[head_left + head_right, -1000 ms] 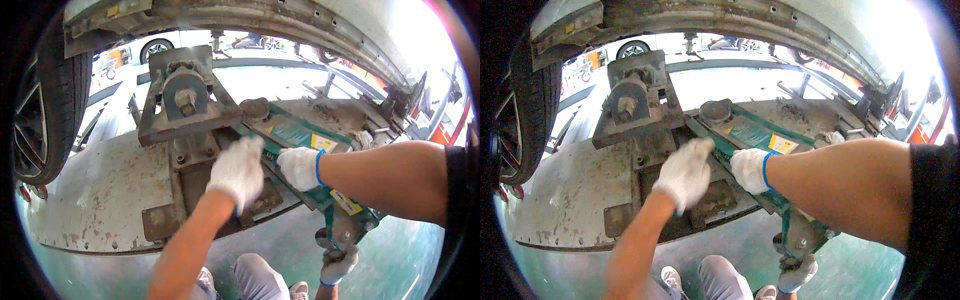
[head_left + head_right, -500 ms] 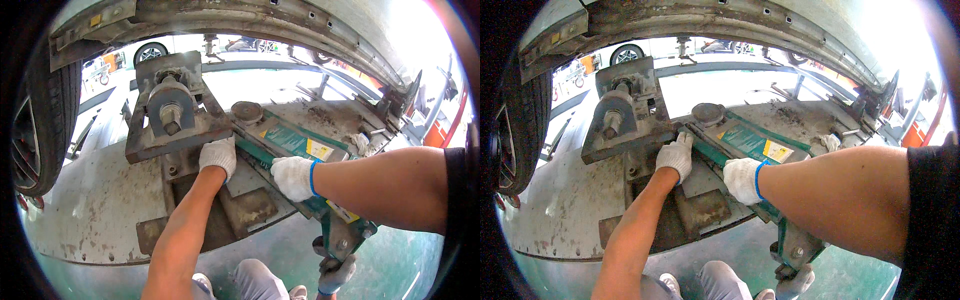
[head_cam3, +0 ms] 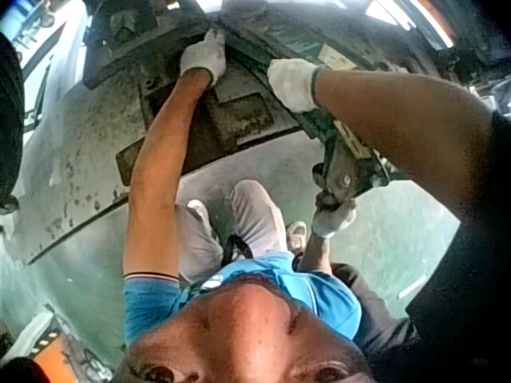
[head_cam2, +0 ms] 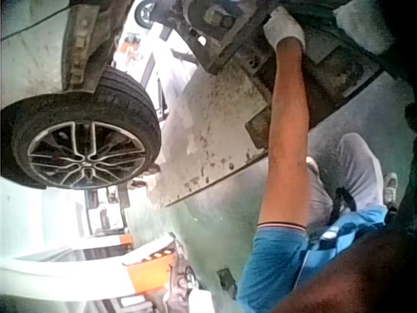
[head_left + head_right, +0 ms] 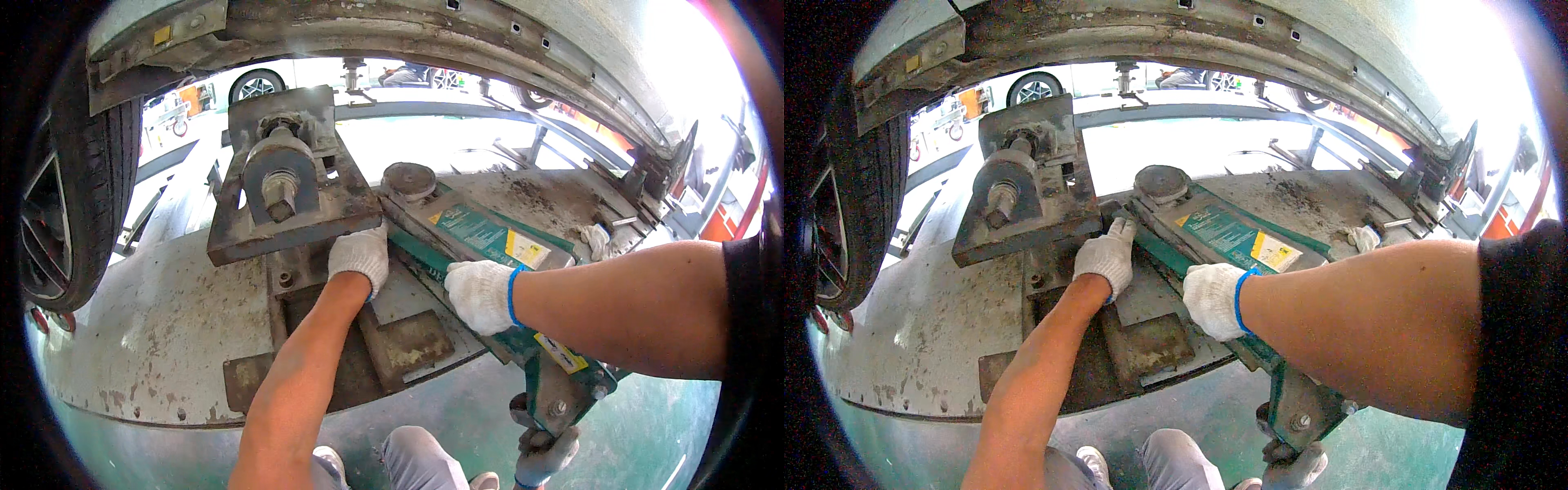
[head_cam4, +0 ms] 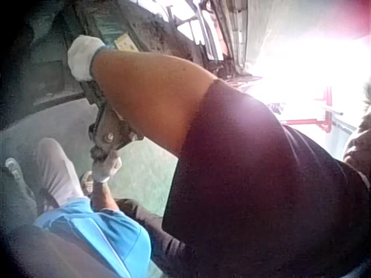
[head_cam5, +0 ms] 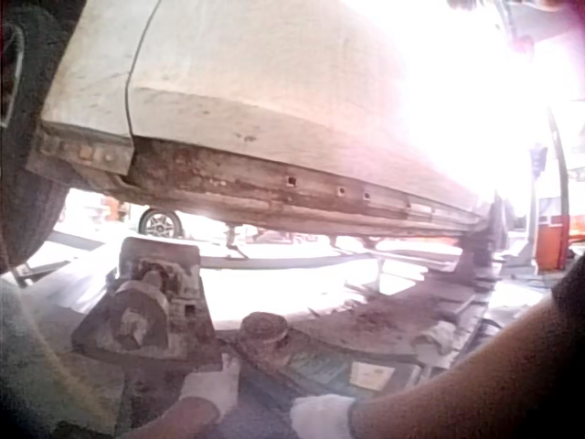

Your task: The person kneels under a raised vehicle and uses a hydraulic floor jack to support a metal frame attached to the suspension. They repeatedly pump the jack handle to raise and lower the frame while stabilizing it with their hands.

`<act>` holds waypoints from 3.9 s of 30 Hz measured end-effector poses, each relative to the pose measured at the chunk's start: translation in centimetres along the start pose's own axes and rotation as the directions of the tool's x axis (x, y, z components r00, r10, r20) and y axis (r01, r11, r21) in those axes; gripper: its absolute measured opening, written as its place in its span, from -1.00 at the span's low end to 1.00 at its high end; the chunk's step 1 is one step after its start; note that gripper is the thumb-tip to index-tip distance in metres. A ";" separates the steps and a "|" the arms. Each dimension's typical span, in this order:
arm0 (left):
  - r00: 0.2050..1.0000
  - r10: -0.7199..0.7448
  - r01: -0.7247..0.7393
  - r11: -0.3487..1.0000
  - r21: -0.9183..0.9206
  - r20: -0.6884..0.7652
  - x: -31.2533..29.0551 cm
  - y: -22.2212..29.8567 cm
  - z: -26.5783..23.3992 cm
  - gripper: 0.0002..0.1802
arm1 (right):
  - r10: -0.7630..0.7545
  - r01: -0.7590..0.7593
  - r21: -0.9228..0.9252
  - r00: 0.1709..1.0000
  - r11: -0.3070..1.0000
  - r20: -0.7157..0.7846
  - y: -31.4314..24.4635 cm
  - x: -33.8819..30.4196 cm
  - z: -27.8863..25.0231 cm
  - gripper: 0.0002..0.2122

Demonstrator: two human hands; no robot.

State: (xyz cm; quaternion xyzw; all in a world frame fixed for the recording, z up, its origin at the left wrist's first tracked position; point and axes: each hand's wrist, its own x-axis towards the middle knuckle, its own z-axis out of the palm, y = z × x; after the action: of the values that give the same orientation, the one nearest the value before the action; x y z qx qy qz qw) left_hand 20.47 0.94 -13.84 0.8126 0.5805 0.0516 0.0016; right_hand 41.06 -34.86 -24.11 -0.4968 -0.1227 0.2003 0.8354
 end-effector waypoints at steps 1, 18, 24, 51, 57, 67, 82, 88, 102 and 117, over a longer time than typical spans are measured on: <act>1.000 -0.003 0.003 1.000 0.001 0.005 0.1 0.0 0.1 -0.29 | -0.087 0.093 -0.117 0.995 0.989 0.056 0.5 0.1 -0.3 -0.42; 0.999 -0.010 0.009 1.000 -0.022 -0.048 0.3 -0.1 0.6 -0.28 | -0.225 0.294 -0.279 0.941 0.914 0.252 2.6 1.1 -2.9 -0.48; 0.999 -0.044 0.044 0.998 -0.039 0.000 -0.4 -0.4 -0.1 -0.28 | -0.220 0.278 -0.271 0.949 0.922 0.227 2.9 1.6 -1.6 -0.47; 0.998 -0.033 0.037 0.995 -0.094 0.049 -0.3 -0.4 -0.8 -0.28 | -0.262 0.562 -0.624 0.819 0.543 0.510 0.9 2.1 -1.2 -0.73; 0.998 -0.046 0.051 0.992 -0.115 0.043 -0.1 -0.8 -0.4 -0.29 | 0.075 0.998 -0.053 0.051 0.022 0.996 -4.1 6.2 9.7 -0.79; 0.995 0.004 -0.021 0.984 -0.175 -0.095 -0.1 -1.5 0.6 -0.43 | 0.856 0.545 0.828 -0.357 -0.133 0.373 -1.1 11.4 28.6 -0.86; 0.962 -0.054 0.002 0.982 -0.191 -0.267 1.3 -0.6 2.8 -0.75 | 0.959 0.424 0.896 -0.176 -0.130 0.222 -1.5 12.2 29.2 -0.77; 0.987 -0.036 -0.017 0.943 -0.331 -0.155 0.9 0.4 1.1 -0.69 | 0.907 0.522 0.837 -0.252 -0.165 0.336 -3.3 12.6 28.1 -0.84; 0.999 -0.018 0.022 0.995 -0.095 0.037 -0.1 -0.2 -1.4 -0.28 | 0.859 0.513 0.841 -0.340 -0.171 0.382 -2.3 11.2 28.3 -0.85; 0.998 -0.031 0.036 0.995 -0.094 0.047 -0.4 0.3 -1.3 -0.32 | 0.049 0.976 0.118 -0.111 -0.185 0.993 -6.1 8.1 13.3 -0.82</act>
State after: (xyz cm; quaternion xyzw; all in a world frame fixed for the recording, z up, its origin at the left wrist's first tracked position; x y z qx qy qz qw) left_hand 20.46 0.39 -12.53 0.8028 0.5908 0.0602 0.0542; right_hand 44.17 -23.34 -12.40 -0.4760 -0.8432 -0.2100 0.1356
